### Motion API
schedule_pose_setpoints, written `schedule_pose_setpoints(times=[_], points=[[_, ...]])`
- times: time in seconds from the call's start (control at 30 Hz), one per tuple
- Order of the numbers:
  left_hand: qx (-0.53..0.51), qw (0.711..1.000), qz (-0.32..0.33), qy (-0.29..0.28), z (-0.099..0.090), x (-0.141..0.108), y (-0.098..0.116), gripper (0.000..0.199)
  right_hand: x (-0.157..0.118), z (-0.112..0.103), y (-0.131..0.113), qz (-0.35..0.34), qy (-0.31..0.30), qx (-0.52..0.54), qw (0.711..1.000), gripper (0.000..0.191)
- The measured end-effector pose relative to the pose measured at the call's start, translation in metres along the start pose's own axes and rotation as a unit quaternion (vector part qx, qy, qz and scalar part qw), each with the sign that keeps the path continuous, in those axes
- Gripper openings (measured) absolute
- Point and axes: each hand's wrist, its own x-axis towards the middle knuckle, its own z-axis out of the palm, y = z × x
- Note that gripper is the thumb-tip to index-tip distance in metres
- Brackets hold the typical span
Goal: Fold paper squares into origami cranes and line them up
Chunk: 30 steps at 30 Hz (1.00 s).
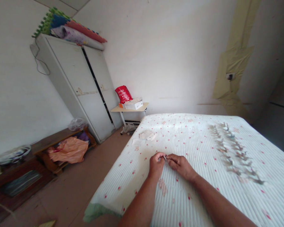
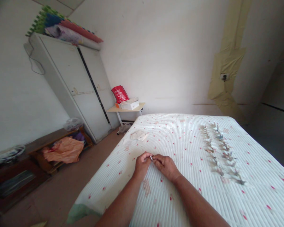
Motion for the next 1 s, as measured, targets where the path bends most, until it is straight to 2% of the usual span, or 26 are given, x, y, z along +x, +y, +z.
schedule_pose_setpoints(times=[0.23,1.0], points=[[0.01,1.0,0.0,-0.007,0.001,0.0,0.002,0.021,0.0,-0.001,-0.002,-0.011,0.002,0.009,1.0,0.027],[0.024,1.0,-0.008,-0.017,0.0,-0.001,0.004,0.023,0.0,-0.003,-0.008,-0.006,-0.004,-0.005,1.0,0.035]])
